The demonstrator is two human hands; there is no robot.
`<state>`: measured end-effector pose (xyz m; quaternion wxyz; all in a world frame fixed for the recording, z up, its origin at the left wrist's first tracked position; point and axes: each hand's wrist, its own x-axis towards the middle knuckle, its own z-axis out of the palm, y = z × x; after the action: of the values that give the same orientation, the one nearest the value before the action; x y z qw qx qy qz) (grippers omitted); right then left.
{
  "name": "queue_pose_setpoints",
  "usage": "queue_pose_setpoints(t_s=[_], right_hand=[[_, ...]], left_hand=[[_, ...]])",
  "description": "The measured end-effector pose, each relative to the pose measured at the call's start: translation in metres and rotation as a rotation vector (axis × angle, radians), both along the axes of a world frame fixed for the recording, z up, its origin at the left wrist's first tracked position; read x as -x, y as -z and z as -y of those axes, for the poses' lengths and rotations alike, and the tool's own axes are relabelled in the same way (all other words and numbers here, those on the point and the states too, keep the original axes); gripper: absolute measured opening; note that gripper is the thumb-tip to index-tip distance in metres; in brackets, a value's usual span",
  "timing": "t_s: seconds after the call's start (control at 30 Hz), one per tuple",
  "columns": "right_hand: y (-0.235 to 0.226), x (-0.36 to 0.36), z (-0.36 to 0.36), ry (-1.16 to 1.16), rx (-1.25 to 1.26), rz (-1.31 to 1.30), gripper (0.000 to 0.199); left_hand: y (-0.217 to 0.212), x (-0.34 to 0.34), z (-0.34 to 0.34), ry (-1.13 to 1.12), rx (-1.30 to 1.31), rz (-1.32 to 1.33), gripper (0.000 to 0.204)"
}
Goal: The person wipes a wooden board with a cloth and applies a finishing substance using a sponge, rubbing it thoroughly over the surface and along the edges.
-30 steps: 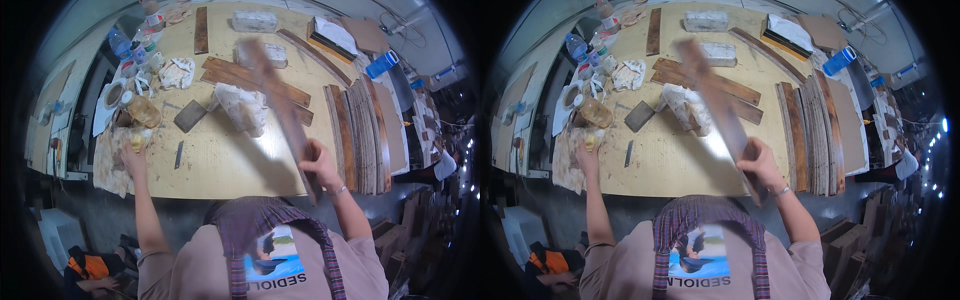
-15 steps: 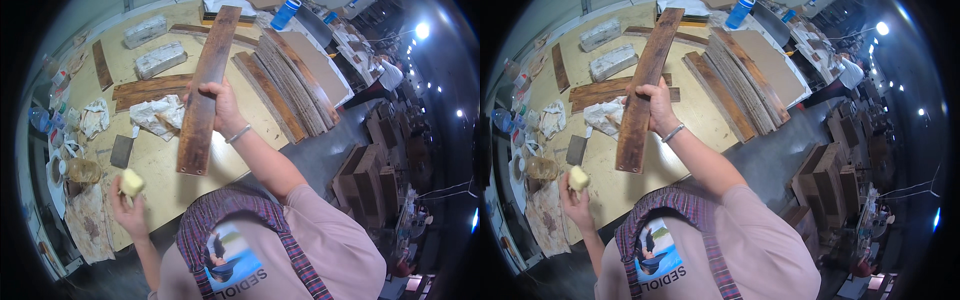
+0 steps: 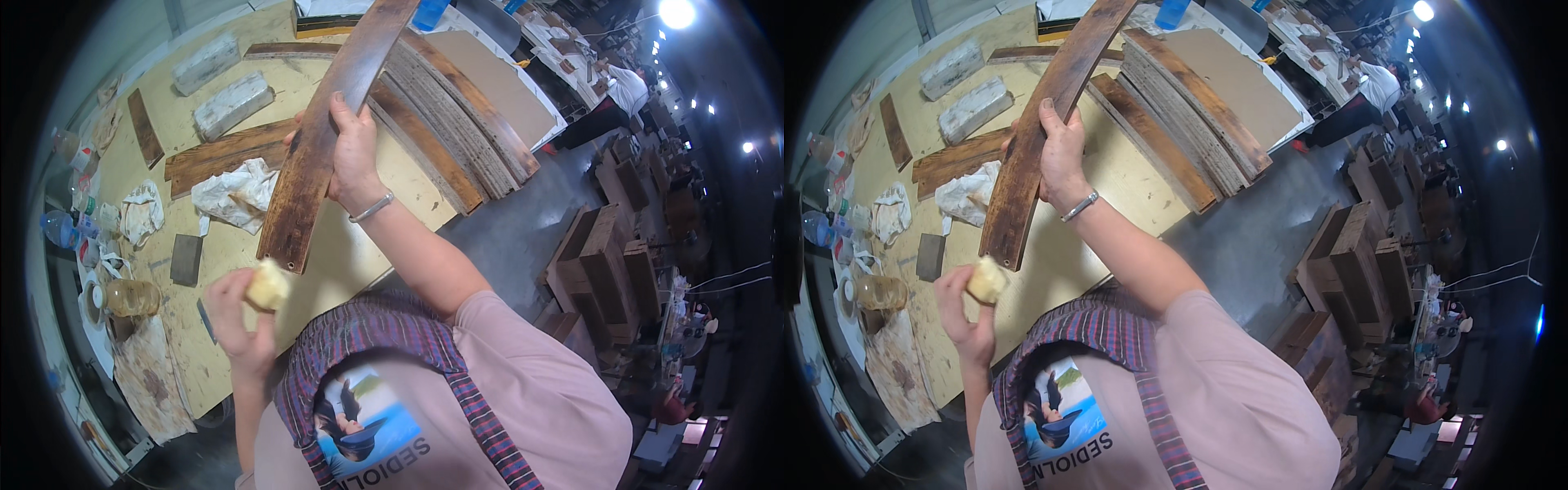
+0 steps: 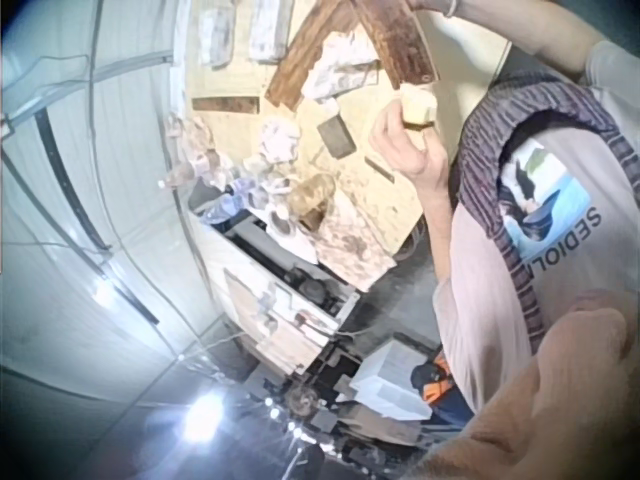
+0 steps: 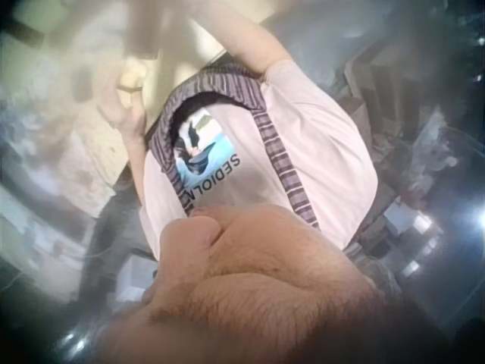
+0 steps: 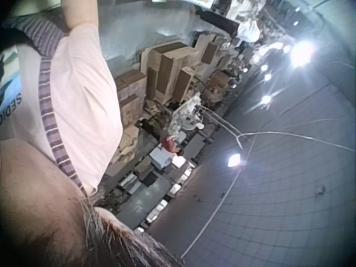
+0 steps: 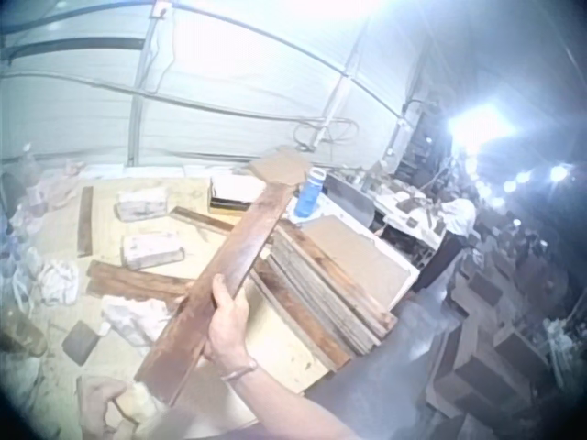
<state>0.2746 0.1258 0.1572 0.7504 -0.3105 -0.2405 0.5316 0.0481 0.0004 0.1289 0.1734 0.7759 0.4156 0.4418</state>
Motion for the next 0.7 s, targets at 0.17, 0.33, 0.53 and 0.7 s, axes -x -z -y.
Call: queue_pose_setpoints(t_s=[0.17,0.33,0.53,0.7], right_hand=[[-0.001,-0.01,0.003,0.056,-0.084,0.042,0.026],[-0.004,-0.013,-0.001,0.063,-0.108,0.039,0.027],[-0.013,-0.019,0.0,0.13,-0.121,0.035,0.027],[-0.008,-0.017,-0.006,0.128,-0.113,0.028,0.026]], left_hand=[[0.006,0.005,-0.008,-0.176,0.03,0.084,0.052],[0.005,-0.019,0.003,0.091,0.018,0.065,0.053],[0.002,-0.023,0.001,0.019,-0.057,0.084,0.054],[-0.001,-0.033,-0.002,0.334,-0.039,-0.074,0.054]])
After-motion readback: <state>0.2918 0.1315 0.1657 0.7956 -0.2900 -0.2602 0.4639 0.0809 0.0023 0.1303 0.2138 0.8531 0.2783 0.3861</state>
